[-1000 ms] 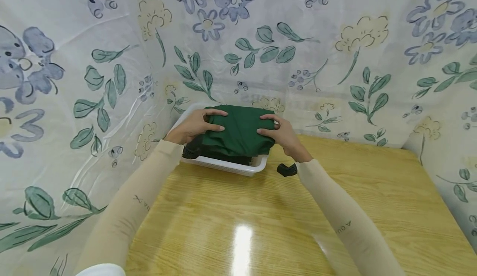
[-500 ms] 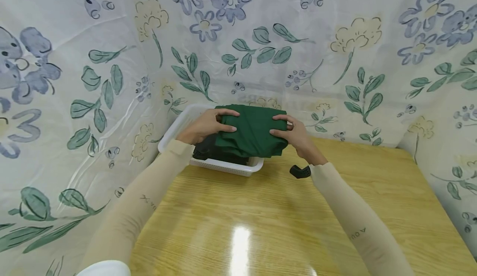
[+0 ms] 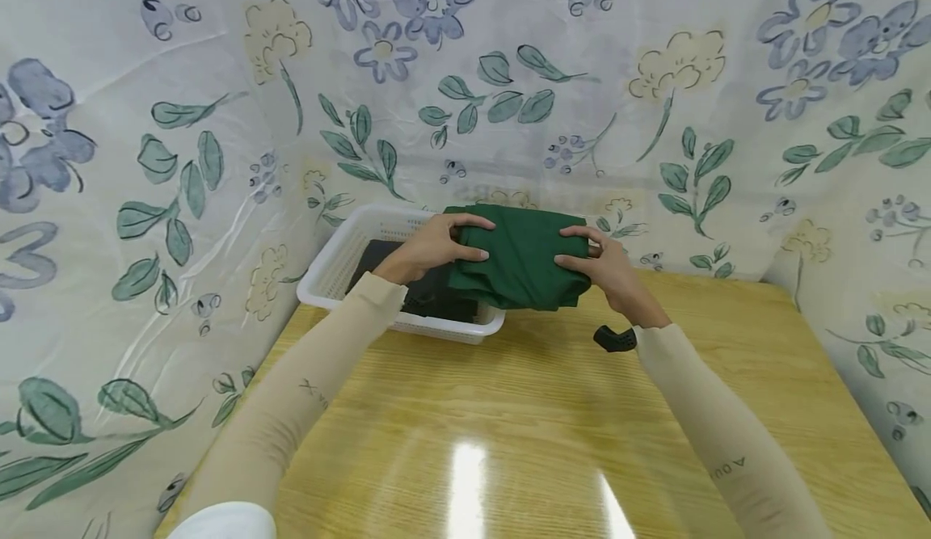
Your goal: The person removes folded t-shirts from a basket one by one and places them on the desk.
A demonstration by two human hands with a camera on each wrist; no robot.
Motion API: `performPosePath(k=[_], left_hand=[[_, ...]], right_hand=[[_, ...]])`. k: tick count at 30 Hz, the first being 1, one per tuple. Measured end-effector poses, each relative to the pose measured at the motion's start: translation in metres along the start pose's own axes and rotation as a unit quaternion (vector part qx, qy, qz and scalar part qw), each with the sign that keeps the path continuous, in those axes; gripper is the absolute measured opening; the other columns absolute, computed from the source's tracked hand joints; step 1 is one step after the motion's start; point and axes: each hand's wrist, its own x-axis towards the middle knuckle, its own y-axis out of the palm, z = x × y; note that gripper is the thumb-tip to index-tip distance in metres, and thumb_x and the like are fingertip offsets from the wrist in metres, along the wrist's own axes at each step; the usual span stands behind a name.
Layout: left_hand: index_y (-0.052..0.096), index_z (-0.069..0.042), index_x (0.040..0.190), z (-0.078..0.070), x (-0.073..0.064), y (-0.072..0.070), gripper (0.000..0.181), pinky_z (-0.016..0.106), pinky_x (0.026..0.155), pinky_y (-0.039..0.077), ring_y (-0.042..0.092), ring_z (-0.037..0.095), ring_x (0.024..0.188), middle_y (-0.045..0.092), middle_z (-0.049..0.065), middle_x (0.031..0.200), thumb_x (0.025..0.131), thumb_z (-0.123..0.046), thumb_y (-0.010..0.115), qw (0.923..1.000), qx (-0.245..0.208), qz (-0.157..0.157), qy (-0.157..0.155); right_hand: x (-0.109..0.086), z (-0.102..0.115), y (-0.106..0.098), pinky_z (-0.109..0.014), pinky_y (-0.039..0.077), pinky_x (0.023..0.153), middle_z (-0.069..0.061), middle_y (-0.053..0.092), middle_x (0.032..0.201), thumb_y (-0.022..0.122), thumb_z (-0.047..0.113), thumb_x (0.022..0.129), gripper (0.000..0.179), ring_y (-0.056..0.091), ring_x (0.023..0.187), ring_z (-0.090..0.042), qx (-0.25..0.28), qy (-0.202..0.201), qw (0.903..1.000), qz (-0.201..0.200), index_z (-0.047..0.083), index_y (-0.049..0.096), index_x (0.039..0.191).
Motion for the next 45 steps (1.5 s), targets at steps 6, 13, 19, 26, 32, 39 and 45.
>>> performPosePath(k=[6, 13, 19, 26, 32, 39, 45], left_hand=[[0.067, -0.022, 0.137, -0.004, 0.01, 0.017, 0.051, 0.045, 0.1, 0.051, 0.059, 0.026, 0.121, 0.058, 0.008, 0.14, 0.089, -0.016, 0.084, 0.9998, -0.009, 0.011, 0.012], [0.067, -0.018, 0.137, -0.014, 0.022, 0.039, 0.05, 0.042, 0.098, 0.053, 0.061, 0.026, 0.121, 0.056, 0.008, 0.143, 0.09, -0.013, 0.082, 0.999, -0.022, 0.027, 0.029], [0.067, -0.019, 0.136, -0.023, 0.032, 0.058, 0.049, 0.04, 0.098, 0.053, 0.061, 0.024, 0.12, 0.054, 0.007, 0.145, 0.09, -0.013, 0.082, 0.9986, -0.018, 0.031, 0.038], [0.067, -0.02, 0.136, -0.026, 0.043, 0.083, 0.047, 0.039, 0.097, 0.054, 0.06, 0.023, 0.121, 0.053, 0.006, 0.145, 0.091, -0.013, 0.081, 0.999, -0.005, 0.034, 0.028], [0.067, -0.02, 0.135, -0.029, 0.053, 0.106, 0.047, 0.04, 0.099, 0.052, 0.056, 0.026, 0.126, 0.046, 0.006, 0.153, 0.091, -0.01, 0.08, 0.9995, 0.021, 0.024, 0.008], [0.067, -0.017, 0.136, -0.026, 0.067, 0.127, 0.047, 0.042, 0.1, 0.05, 0.051, 0.03, 0.132, 0.042, 0.009, 0.157, 0.092, -0.006, 0.079, 0.998, 0.058, 0.02, -0.013], [0.066, -0.014, 0.136, -0.02, 0.078, 0.141, 0.047, 0.045, 0.083, 0.053, 0.059, 0.023, 0.092, 0.044, 0.013, 0.155, 0.092, -0.005, 0.078, 0.9949, 0.093, 0.012, -0.037]], right_hand=[[-0.008, -0.003, -0.018, -0.044, 0.055, 0.097, -0.021, 0.043, 0.154, 0.076, 0.014, 0.096, 0.052, 0.049, 0.136, -0.038, 0.001, 0.005, 0.9999, -0.012, 0.014, 0.057, 0.144], [-0.018, -0.009, -0.041, -0.035, 0.058, 0.091, -0.022, 0.042, 0.154, 0.075, 0.013, 0.097, 0.05, 0.049, 0.135, -0.037, 0.024, 0.01, 0.9995, -0.02, 0.017, 0.057, 0.143], [-0.025, -0.016, -0.06, -0.033, 0.059, 0.088, -0.02, 0.043, 0.152, 0.074, 0.015, 0.097, 0.052, 0.054, 0.127, -0.028, 0.029, 0.01, 0.9992, -0.026, 0.017, 0.055, 0.145], [-0.034, -0.026, -0.08, -0.033, 0.059, 0.088, -0.022, 0.042, 0.152, 0.074, 0.016, 0.098, 0.053, 0.054, 0.125, -0.024, 0.024, 0.024, 0.999, -0.029, 0.016, 0.053, 0.147], [-0.039, -0.039, -0.093, -0.032, 0.059, 0.088, -0.023, 0.041, 0.153, 0.074, 0.019, 0.098, 0.054, 0.054, 0.125, -0.024, 0.011, 0.037, 0.9986, -0.035, 0.017, 0.052, 0.147], [-0.039, -0.06, -0.105, -0.032, 0.059, 0.086, -0.023, 0.044, 0.148, 0.076, 0.019, 0.096, 0.056, 0.062, 0.114, -0.017, 0.01, 0.057, 0.9973, -0.047, 0.017, 0.053, 0.148], [-0.037, -0.07, -0.108, -0.029, 0.058, 0.084, -0.026, 0.037, 0.155, 0.074, 0.017, 0.098, 0.059, 0.056, 0.123, -0.028, 0.0, 0.09, 0.9951, -0.039, 0.015, 0.05, 0.151]])
